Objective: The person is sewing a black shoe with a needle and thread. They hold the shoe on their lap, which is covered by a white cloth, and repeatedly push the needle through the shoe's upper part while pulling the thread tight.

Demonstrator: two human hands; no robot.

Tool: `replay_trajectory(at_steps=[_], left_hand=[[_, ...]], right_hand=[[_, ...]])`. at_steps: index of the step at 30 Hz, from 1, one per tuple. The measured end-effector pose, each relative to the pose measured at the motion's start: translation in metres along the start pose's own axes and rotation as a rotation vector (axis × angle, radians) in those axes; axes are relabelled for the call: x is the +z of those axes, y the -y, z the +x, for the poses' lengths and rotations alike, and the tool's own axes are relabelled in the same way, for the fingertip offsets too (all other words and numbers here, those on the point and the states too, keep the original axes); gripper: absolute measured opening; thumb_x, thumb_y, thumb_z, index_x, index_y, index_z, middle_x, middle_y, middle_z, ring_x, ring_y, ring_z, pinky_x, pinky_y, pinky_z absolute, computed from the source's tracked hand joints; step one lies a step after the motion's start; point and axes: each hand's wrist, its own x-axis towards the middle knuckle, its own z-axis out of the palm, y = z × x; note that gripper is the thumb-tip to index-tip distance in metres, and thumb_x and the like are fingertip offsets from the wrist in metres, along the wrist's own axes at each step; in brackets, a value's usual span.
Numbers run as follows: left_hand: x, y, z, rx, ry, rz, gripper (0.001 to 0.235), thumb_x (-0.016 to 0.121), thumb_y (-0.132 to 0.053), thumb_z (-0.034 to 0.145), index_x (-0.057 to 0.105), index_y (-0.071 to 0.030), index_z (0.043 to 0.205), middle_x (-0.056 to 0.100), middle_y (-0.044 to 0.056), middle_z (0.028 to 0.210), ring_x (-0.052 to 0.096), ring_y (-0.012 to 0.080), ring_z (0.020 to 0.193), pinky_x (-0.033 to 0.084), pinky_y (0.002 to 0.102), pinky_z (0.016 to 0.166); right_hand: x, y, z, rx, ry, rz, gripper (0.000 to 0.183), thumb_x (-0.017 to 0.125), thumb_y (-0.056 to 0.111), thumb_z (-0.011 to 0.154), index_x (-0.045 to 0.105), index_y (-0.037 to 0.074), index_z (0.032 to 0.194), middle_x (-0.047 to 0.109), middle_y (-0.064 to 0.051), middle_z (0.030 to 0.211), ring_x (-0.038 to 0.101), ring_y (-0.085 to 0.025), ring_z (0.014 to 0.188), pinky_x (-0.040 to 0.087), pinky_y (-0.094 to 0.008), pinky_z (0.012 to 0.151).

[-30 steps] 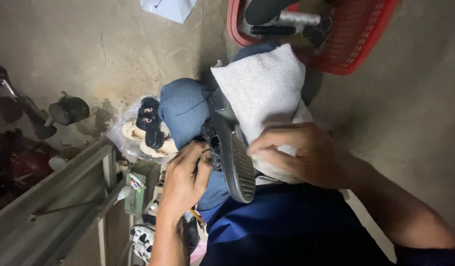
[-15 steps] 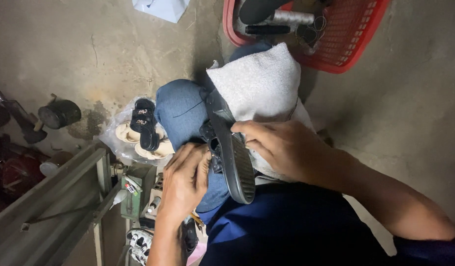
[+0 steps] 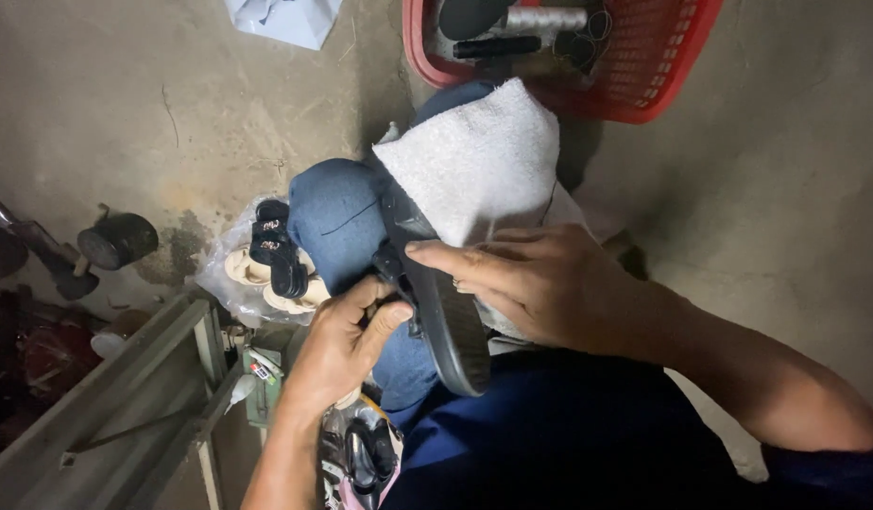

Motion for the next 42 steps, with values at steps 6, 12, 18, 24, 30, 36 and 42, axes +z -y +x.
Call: replay_trajectory(at_steps=[6, 12, 18, 24, 30, 36, 42], left_hand=[[0.009, 0.032, -0.003, 0.098, -0.172, 0.068, 0.040, 0.072, -0.041, 0.087, 0.065, -0.006, 0.069, 0.053, 0.000, 0.048, 0.040, 0.0118, 0.038, 0.032, 0.030, 0.037], [0.000, 0.030, -0.005, 0.134, -0.191, 0.000, 0.035, 0.078, -0.021, 0.085, 0.058, -0.005, 0.062, 0.048, -0.001, 0.049, 0.034, 0.0101, 0.043, 0.031, 0.028, 0.040], [-0.008, 0.019, -0.007, -0.014, -0.006, -0.095, 0.030, 0.071, -0.022, 0.090, 0.073, -0.001, 0.112, 0.077, 0.005, 0.094, 0.064, 0.0123, 0.070, 0.052, 0.025, 0.062], [0.004, 0.035, -0.006, 0.114, -0.137, 0.015, 0.034, 0.075, -0.031, 0.088, 0.063, -0.007, 0.068, 0.058, 0.000, 0.051, 0.040, 0.0100, 0.039, 0.033, 0.028, 0.038], [0.008, 0.065, -0.043, -0.107, -0.329, 0.118, 0.036, 0.083, -0.037, 0.075, 0.073, -0.004, 0.066, 0.045, -0.004, 0.040, 0.030, 0.0091, 0.036, 0.024, 0.027, 0.037], [0.015, 0.054, -0.048, -0.021, -0.222, -0.177, 0.055, 0.045, -0.051, 0.097, 0.056, -0.003, 0.073, 0.047, 0.002, 0.060, 0.039, 0.0140, 0.057, 0.036, 0.031, 0.054], [0.022, 0.018, -0.049, 0.023, -0.184, -0.092, 0.062, 0.027, -0.055, 0.100, 0.063, -0.007, 0.087, 0.063, 0.006, 0.071, 0.054, 0.0225, 0.058, 0.047, 0.036, 0.061]], right_hand=[[0.007, -0.002, 0.000, -0.031, 0.023, -0.002, 0.061, 0.075, -0.002, 0.085, 0.054, -0.001, 0.143, 0.075, -0.007, 0.086, 0.064, -0.010, 0.062, 0.051, -0.022, 0.046], [0.018, -0.003, 0.001, -0.122, -0.069, 0.041, 0.049, 0.067, -0.006, 0.089, 0.059, -0.004, 0.137, 0.078, -0.018, 0.116, 0.076, -0.015, 0.078, 0.060, -0.023, 0.056], [0.015, -0.002, 0.000, -0.140, -0.061, 0.023, 0.055, 0.067, -0.009, 0.085, 0.060, -0.001, 0.139, 0.078, -0.015, 0.108, 0.073, -0.015, 0.074, 0.059, -0.025, 0.057], [0.028, -0.013, -0.007, -0.155, -0.053, -0.053, 0.061, 0.070, -0.008, 0.088, 0.052, 0.000, 0.146, 0.077, -0.014, 0.105, 0.066, -0.010, 0.065, 0.054, -0.021, 0.047], [0.040, -0.016, -0.005, -0.147, -0.192, -0.195, 0.041, 0.070, -0.001, 0.096, 0.062, -0.001, 0.136, 0.079, -0.015, 0.108, 0.070, -0.013, 0.072, 0.056, -0.022, 0.053], [0.028, -0.019, -0.009, -0.178, -0.037, -0.327, 0.031, 0.073, -0.002, 0.086, 0.069, -0.011, 0.116, 0.076, -0.020, 0.108, 0.065, -0.017, 0.069, 0.050, -0.023, 0.049], [0.020, -0.006, -0.003, -0.085, -0.006, -0.136, 0.048, 0.065, -0.005, 0.082, 0.058, -0.010, 0.129, 0.070, -0.023, 0.122, 0.072, -0.032, 0.105, 0.059, -0.037, 0.087]])
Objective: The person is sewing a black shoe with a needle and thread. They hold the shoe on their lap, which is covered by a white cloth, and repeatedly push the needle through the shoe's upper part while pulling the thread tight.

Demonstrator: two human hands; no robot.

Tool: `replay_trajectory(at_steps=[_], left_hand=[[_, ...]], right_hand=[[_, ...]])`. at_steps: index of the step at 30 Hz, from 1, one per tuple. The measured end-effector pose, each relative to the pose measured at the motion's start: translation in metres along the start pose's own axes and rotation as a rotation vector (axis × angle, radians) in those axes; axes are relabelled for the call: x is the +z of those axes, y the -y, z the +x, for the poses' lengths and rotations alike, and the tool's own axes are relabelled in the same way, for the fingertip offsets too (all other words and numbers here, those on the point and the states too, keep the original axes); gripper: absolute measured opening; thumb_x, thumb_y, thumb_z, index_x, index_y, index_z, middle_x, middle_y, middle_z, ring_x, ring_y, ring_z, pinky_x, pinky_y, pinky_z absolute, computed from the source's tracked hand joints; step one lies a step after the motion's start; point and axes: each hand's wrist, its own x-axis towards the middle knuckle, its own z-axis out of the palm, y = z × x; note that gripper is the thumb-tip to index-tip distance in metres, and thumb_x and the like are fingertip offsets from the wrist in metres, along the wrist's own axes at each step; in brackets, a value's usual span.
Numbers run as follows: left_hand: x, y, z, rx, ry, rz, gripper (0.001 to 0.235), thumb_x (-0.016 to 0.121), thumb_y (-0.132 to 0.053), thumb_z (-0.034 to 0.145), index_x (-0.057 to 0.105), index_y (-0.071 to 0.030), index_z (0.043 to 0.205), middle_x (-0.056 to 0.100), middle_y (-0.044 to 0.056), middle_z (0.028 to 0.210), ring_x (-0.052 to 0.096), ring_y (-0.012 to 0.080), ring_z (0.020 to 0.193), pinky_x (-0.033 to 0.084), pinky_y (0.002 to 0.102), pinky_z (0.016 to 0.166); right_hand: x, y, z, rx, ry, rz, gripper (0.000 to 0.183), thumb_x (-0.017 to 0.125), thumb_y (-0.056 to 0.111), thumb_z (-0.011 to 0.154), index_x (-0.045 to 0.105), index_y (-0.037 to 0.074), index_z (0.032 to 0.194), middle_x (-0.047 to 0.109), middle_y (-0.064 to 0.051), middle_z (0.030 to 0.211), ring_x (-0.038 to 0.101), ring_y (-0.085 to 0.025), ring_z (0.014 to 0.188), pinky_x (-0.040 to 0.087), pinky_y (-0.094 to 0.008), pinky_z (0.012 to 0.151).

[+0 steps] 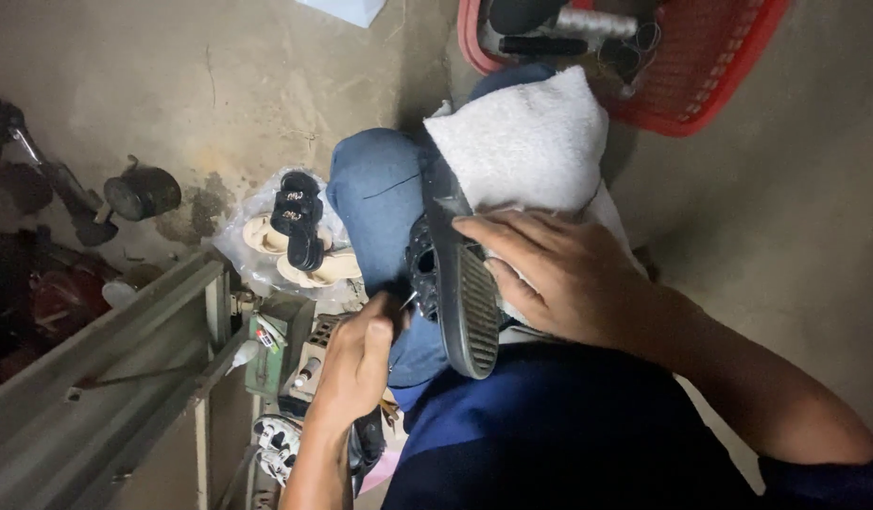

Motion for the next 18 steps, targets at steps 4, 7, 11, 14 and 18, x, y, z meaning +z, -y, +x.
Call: replay_trajectory(at_steps=[4, 7, 11, 14, 18], left_hand=[[0.001, 0.022, -0.030, -0.138, -0.095, -0.094, 0.073, 0.023, -0.060, 0.099, 0.067, -0.002, 0.094, 0.067, 0.007, 0.080, 0.057, 0.0192, 0.068, 0.046, 0.032, 0.064], [-0.003, 0.035, -0.050, -0.231, -0.150, -0.118, 0.078, 0.024, -0.062, 0.097, 0.070, 0.000, 0.094, 0.070, 0.009, 0.080, 0.059, 0.0200, 0.070, 0.047, 0.032, 0.066], [0.002, 0.039, -0.050, -0.074, -0.176, -0.108, 0.055, 0.033, -0.042, 0.104, 0.063, 0.000, 0.084, 0.061, 0.008, 0.074, 0.051, 0.0210, 0.065, 0.045, 0.034, 0.064], [0.001, 0.026, -0.041, -0.117, -0.178, -0.027, 0.052, 0.032, -0.045, 0.101, 0.057, -0.004, 0.080, 0.063, 0.008, 0.070, 0.053, 0.0223, 0.060, 0.047, 0.035, 0.062], [0.005, 0.022, -0.036, -0.132, -0.236, 0.080, 0.060, 0.034, -0.048, 0.098, 0.068, 0.002, 0.101, 0.067, 0.016, 0.066, 0.058, 0.0314, 0.055, 0.048, 0.041, 0.060]], right_hand=[[0.003, -0.003, -0.005, 0.012, 0.024, -0.054, 0.044, 0.069, -0.003, 0.085, 0.060, -0.007, 0.128, 0.070, -0.020, 0.113, 0.072, -0.028, 0.096, 0.059, -0.033, 0.076], [0.005, -0.004, -0.008, 0.025, 0.059, -0.050, 0.040, 0.069, -0.002, 0.086, 0.061, -0.008, 0.124, 0.072, -0.018, 0.107, 0.072, -0.025, 0.088, 0.059, -0.032, 0.074], [0.005, -0.008, -0.019, 0.007, 0.043, -0.131, 0.038, 0.067, -0.001, 0.084, 0.066, -0.005, 0.122, 0.075, -0.013, 0.104, 0.073, -0.023, 0.089, 0.056, -0.035, 0.078], [0.011, -0.010, -0.034, 0.050, 0.061, -0.173, 0.036, 0.071, 0.001, 0.078, 0.073, 0.008, 0.113, 0.063, -0.002, 0.090, 0.061, -0.018, 0.067, 0.048, -0.033, 0.058], [0.001, 0.011, -0.021, 0.029, 0.032, -0.125, 0.034, 0.067, -0.009, 0.080, 0.068, 0.002, 0.113, 0.066, -0.009, 0.094, 0.067, -0.023, 0.084, 0.052, -0.036, 0.071]])
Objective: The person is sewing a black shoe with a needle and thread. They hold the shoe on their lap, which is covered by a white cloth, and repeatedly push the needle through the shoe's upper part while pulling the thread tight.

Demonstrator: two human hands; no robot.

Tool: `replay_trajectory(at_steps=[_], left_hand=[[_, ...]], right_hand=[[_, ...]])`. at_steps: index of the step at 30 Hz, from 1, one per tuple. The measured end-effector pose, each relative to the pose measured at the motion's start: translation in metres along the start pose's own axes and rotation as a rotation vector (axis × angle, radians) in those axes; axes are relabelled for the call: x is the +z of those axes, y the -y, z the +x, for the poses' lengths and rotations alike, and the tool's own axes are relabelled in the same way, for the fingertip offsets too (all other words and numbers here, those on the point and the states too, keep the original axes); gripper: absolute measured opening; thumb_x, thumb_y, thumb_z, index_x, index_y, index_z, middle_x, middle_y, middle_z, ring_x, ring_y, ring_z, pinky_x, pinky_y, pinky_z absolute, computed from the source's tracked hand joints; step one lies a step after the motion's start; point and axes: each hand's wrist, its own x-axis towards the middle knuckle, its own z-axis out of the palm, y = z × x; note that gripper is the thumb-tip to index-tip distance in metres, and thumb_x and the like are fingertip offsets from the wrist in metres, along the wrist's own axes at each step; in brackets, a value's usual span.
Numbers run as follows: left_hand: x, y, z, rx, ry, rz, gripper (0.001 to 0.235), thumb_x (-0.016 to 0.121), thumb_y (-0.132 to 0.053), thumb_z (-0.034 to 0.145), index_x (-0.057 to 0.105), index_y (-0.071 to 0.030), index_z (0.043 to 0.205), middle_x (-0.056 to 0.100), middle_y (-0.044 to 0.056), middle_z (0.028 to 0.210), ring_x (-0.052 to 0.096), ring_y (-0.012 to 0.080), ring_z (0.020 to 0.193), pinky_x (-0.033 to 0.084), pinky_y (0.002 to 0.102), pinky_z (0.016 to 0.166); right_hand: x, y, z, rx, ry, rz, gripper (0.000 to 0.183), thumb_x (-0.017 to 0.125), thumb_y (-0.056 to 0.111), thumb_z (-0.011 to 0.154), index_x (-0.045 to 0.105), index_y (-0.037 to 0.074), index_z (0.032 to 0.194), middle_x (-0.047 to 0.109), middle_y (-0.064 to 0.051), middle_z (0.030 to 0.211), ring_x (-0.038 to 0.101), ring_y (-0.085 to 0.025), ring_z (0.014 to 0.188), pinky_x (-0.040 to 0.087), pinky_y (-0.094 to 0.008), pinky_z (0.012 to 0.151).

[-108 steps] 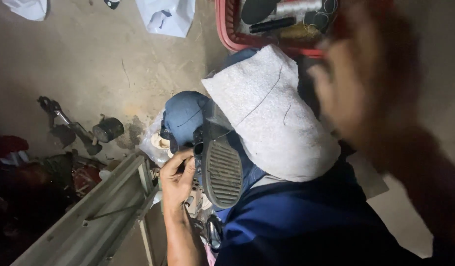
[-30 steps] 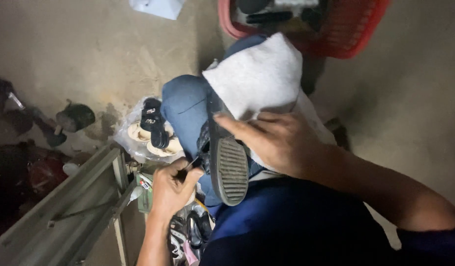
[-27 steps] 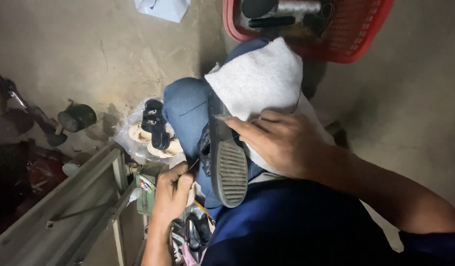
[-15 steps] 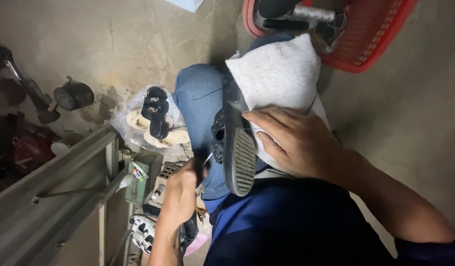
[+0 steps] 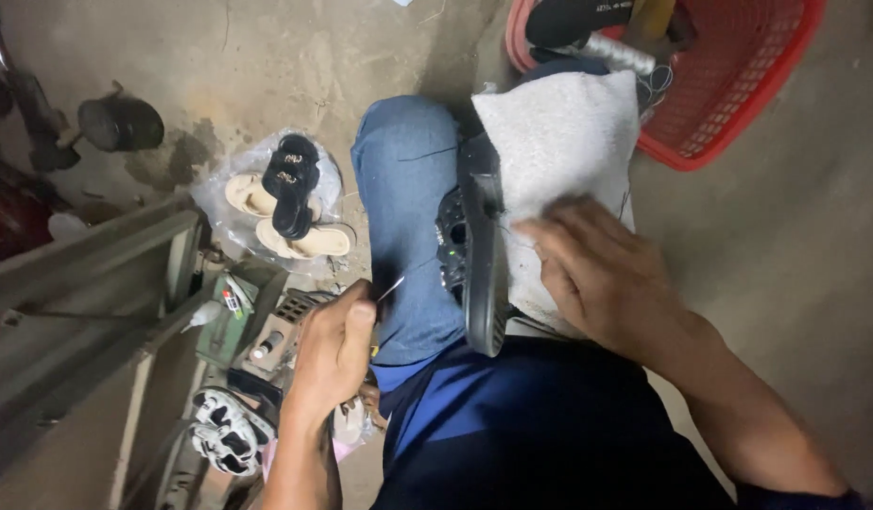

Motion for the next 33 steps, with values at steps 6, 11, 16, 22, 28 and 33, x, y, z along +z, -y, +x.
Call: replay_trajectory(at_steps=[6, 11, 16, 22, 28, 33], left_hand=[[0.006, -0.006, 0.004, 0.059, -0.010, -0.061, 0.055, 0.033, -0.052, 0.100, 0.054, -0.006, 0.079, 0.056, 0.010, 0.061, 0.053, 0.0291, 0.053, 0.046, 0.041, 0.059], [0.014, -0.008, 0.009, 0.055, -0.017, -0.084, 0.062, 0.034, -0.053, 0.098, 0.067, -0.001, 0.092, 0.065, 0.013, 0.063, 0.061, 0.0300, 0.054, 0.049, 0.042, 0.059], [0.024, -0.018, 0.016, 0.098, 0.020, -0.085, 0.054, 0.035, -0.051, 0.099, 0.060, -0.006, 0.083, 0.062, 0.014, 0.062, 0.059, 0.0370, 0.056, 0.047, 0.046, 0.062], [0.031, -0.035, 0.026, 0.202, 0.043, -0.071, 0.055, 0.034, -0.051, 0.100, 0.060, -0.005, 0.085, 0.062, 0.018, 0.064, 0.058, 0.0424, 0.059, 0.045, 0.050, 0.063], [0.032, -0.048, 0.030, 0.243, 0.066, -0.102, 0.063, 0.029, -0.055, 0.099, 0.063, -0.005, 0.083, 0.066, 0.013, 0.066, 0.064, 0.0372, 0.059, 0.049, 0.045, 0.064], [0.040, -0.054, 0.033, 0.248, 0.075, -0.094, 0.062, 0.031, -0.051, 0.100, 0.067, -0.004, 0.083, 0.071, 0.014, 0.071, 0.067, 0.0378, 0.065, 0.051, 0.045, 0.070]], right_hand=[[0.002, 0.043, 0.013, -0.036, -0.009, -0.012, 0.036, 0.067, 0.013, 0.090, 0.058, 0.002, 0.124, 0.058, -0.017, 0.135, 0.050, -0.038, 0.135, 0.040, -0.053, 0.119], [0.030, 0.061, 0.008, -0.082, 0.114, -0.185, 0.050, 0.077, 0.029, 0.087, 0.060, 0.000, 0.123, 0.047, -0.026, 0.149, 0.035, -0.043, 0.145, 0.029, -0.064, 0.119], [0.011, 0.037, -0.002, -0.019, 0.069, -0.158, 0.033, 0.071, 0.010, 0.090, 0.058, 0.003, 0.120, 0.046, -0.022, 0.151, 0.036, -0.044, 0.148, 0.033, -0.058, 0.121], [-0.012, 0.022, -0.004, 0.008, 0.045, -0.047, 0.025, 0.070, 0.006, 0.092, 0.067, 0.005, 0.117, 0.045, -0.017, 0.154, 0.038, -0.043, 0.150, 0.038, -0.053, 0.122], [-0.014, 0.002, -0.015, -0.025, 0.055, -0.132, 0.038, 0.074, 0.011, 0.091, 0.062, 0.010, 0.127, 0.043, -0.014, 0.155, 0.033, -0.039, 0.151, 0.034, -0.054, 0.125], [-0.013, 0.001, -0.021, -0.013, -0.020, -0.279, 0.030, 0.073, 0.013, 0.091, 0.066, 0.009, 0.120, 0.048, -0.015, 0.151, 0.038, -0.040, 0.147, 0.034, -0.059, 0.121]])
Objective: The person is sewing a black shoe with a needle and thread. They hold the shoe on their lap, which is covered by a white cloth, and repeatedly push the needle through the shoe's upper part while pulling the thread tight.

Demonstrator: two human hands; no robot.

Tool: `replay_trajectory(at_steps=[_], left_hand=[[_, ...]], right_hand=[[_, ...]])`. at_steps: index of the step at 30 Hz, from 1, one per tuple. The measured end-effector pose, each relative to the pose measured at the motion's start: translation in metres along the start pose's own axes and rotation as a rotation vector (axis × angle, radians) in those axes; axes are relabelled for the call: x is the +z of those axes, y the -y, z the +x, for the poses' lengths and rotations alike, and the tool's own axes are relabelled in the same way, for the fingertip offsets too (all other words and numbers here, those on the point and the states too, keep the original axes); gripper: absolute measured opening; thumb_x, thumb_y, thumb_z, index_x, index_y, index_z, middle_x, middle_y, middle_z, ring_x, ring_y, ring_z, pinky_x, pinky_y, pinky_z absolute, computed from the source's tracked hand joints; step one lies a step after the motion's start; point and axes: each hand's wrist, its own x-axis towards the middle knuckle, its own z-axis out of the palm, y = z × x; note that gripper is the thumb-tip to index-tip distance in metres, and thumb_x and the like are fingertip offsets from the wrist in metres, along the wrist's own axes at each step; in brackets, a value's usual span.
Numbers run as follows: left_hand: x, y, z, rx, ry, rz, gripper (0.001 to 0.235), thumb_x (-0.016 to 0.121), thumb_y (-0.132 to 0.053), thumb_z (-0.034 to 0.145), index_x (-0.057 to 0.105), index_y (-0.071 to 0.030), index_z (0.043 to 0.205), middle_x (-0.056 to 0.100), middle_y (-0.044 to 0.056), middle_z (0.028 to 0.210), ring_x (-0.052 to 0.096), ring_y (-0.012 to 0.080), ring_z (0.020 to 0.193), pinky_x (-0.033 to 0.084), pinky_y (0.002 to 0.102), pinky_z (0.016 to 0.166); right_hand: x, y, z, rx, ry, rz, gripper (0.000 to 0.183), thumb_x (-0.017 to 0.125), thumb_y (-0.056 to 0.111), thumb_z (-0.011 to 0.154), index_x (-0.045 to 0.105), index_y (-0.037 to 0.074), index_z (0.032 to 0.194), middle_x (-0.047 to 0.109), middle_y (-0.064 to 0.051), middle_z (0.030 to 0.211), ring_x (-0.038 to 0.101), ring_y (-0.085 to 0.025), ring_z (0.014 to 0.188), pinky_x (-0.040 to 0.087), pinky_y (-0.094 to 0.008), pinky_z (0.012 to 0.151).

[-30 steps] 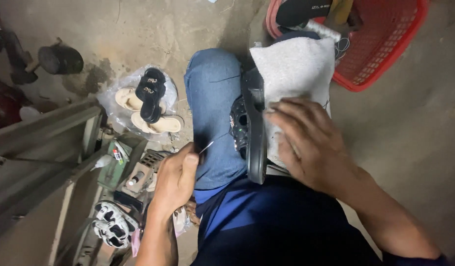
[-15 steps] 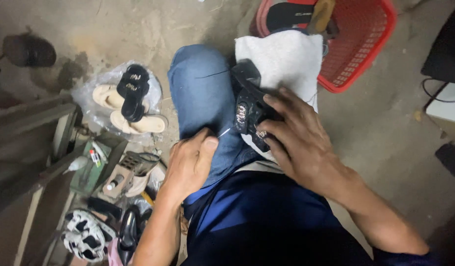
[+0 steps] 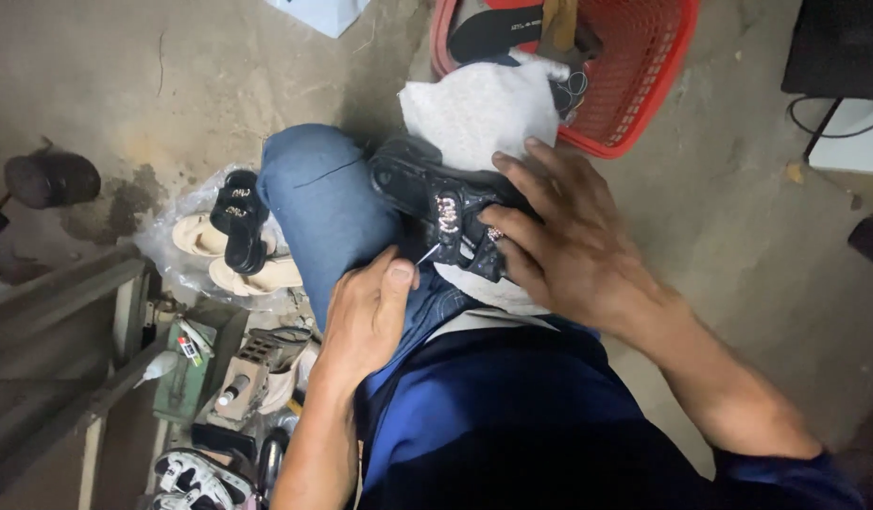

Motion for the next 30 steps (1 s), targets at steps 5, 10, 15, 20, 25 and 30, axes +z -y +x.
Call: replay_trajectory(at_steps=[5, 10, 15, 20, 25, 30], left_hand=[[0.005, -0.002, 0.003, 0.051, 0.020, -0.031, 0.054, 0.031, -0.043, 0.103, 0.062, -0.006, 0.081, 0.066, 0.011, 0.070, 0.058, 0.0304, 0.057, 0.048, 0.042, 0.063], [0.005, -0.008, 0.002, 0.052, 0.032, -0.035, 0.057, 0.029, -0.047, 0.103, 0.062, -0.006, 0.081, 0.065, 0.009, 0.071, 0.057, 0.0275, 0.057, 0.048, 0.040, 0.063], [0.010, -0.009, 0.004, 0.034, 0.038, -0.030, 0.062, 0.028, -0.051, 0.102, 0.062, -0.005, 0.081, 0.069, 0.009, 0.074, 0.059, 0.0285, 0.059, 0.049, 0.040, 0.066], [0.009, -0.010, 0.003, 0.013, 0.050, -0.034, 0.061, 0.027, -0.051, 0.102, 0.063, -0.006, 0.081, 0.068, 0.008, 0.073, 0.058, 0.0271, 0.057, 0.049, 0.039, 0.065], [0.008, -0.011, 0.002, 0.025, 0.054, -0.038, 0.061, 0.029, -0.051, 0.102, 0.063, -0.005, 0.081, 0.067, 0.010, 0.068, 0.056, 0.0278, 0.054, 0.047, 0.040, 0.061], [0.009, -0.014, -0.003, 0.010, 0.055, -0.015, 0.064, 0.028, -0.051, 0.101, 0.065, -0.003, 0.079, 0.063, 0.012, 0.061, 0.056, 0.0296, 0.051, 0.048, 0.042, 0.063]], right_hand=[[0.025, 0.017, -0.006, 0.107, -0.159, -0.114, 0.026, 0.085, 0.017, 0.091, 0.069, 0.007, 0.107, 0.049, -0.020, 0.148, 0.035, -0.038, 0.143, 0.029, -0.061, 0.117], [0.023, 0.023, 0.001, 0.070, -0.273, -0.047, 0.017, 0.077, 0.007, 0.093, 0.075, 0.000, 0.109, 0.054, -0.025, 0.144, 0.046, -0.042, 0.137, 0.033, -0.061, 0.117], [0.028, 0.017, -0.001, 0.090, -0.250, 0.000, 0.017, 0.079, 0.011, 0.092, 0.074, 0.003, 0.107, 0.052, -0.024, 0.150, 0.044, -0.044, 0.142, 0.027, -0.064, 0.120], [0.027, 0.014, 0.001, 0.032, -0.283, 0.003, 0.010, 0.078, 0.008, 0.092, 0.076, 0.003, 0.101, 0.059, -0.024, 0.143, 0.048, -0.043, 0.137, 0.028, -0.063, 0.119], [0.032, 0.013, -0.003, 0.054, -0.238, 0.000, 0.018, 0.077, 0.019, 0.095, 0.070, 0.003, 0.100, 0.059, -0.024, 0.144, 0.046, -0.044, 0.140, 0.023, -0.064, 0.120], [0.039, 0.011, -0.006, 0.053, -0.218, -0.010, 0.020, 0.081, 0.023, 0.094, 0.074, 0.006, 0.100, 0.059, -0.024, 0.145, 0.044, -0.044, 0.141, 0.021, -0.068, 0.120]])
